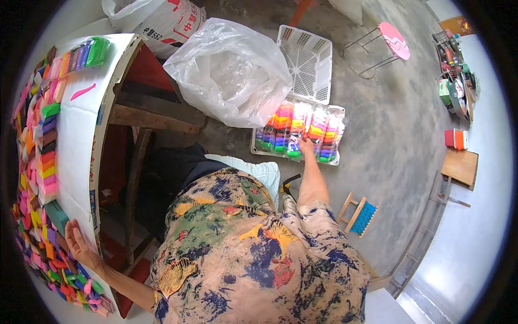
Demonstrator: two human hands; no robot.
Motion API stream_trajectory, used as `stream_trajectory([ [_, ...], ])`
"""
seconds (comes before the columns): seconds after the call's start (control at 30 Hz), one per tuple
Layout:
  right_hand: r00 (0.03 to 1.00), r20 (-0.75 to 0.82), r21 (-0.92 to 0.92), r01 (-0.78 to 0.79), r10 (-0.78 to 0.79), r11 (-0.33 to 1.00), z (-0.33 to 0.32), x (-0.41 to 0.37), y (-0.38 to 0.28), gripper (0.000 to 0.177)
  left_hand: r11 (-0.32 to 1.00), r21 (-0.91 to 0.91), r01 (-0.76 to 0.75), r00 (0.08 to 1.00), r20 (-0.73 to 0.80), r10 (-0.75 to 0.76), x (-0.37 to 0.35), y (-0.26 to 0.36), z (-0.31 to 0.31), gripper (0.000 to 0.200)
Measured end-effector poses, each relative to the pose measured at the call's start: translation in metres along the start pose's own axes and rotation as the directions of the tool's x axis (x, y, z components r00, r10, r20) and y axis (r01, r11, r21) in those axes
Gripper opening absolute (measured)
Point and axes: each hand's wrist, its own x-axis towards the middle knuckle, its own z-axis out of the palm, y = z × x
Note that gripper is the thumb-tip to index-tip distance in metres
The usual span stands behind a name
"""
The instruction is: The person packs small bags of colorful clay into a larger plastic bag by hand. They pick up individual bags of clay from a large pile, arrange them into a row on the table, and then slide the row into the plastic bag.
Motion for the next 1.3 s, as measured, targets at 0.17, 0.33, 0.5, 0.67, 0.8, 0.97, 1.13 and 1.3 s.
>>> stream_trajectory([
  [0.17, 0.928, 0.015, 0.117, -0.372, 0.373, 0.921, 0.021, -0.051, -0.019, 0.07, 1.0, -0.015, -0.013, 1.0, -0.02, 0.013, -0.001, 0.0, 0.004, 0.031],
  [0.33, 0.888, 0.135, 0.499, -0.445, 0.44, 0.744, 0.026, -0.075, -0.039, 0.068, 0.999, 0.035, -0.022, 0.999, -0.023, 0.023, 0.001, -0.004, 0.001, 0.032],
  [0.5, 0.941, 0.22, 0.543, -0.338, 0.257, 0.769, 0.017, -0.071, -0.049, 0.068, 0.998, -0.055, -0.043, 0.999, 0.005, 0.043, 0.004, -0.013, -0.003, 0.031],
  [0.67, 0.951, 0.192, 0.478, -0.308, 0.244, 0.823, 0.018, -0.076, -0.059, 0.064, 1.0, -0.014, -0.022, 0.999, -0.036, 0.022, -0.001, 0.0, 0.006, 0.031],
  [0.8, 0.966, 0.046, 0.337, -0.256, 0.255, 0.906, 0.026, -0.082, -0.061, 0.058, 0.998, 0.027, -0.058, 0.998, -0.001, 0.058, 0.001, -0.008, 0.001, 0.032],
  [0.97, 0.997, 0.029, -0.034, 0.068, -0.067, 0.997, 0.063, -0.029, -0.075, 0.03, 0.971, 0.167, -0.173, 0.98, -0.066, 0.186, -0.006, -0.016, 0.012, 0.027],
  [1.13, 0.734, 0.656, 0.0, 0.235, -0.178, 0.972, 0.032, -0.156, -0.23, 0.03, 0.993, 0.053, -0.102, 0.984, -0.141, 0.108, -0.017, 0.015, 0.027, 0.023],
  [1.3, 0.374, 0.826, 0.081, 0.661, -0.421, 0.746, 0.011, -0.282, -0.359, 0.036, 0.968, 0.192, -0.164, 0.947, -0.245, 0.209, -0.02, 0.025, 0.035, 0.019],
])
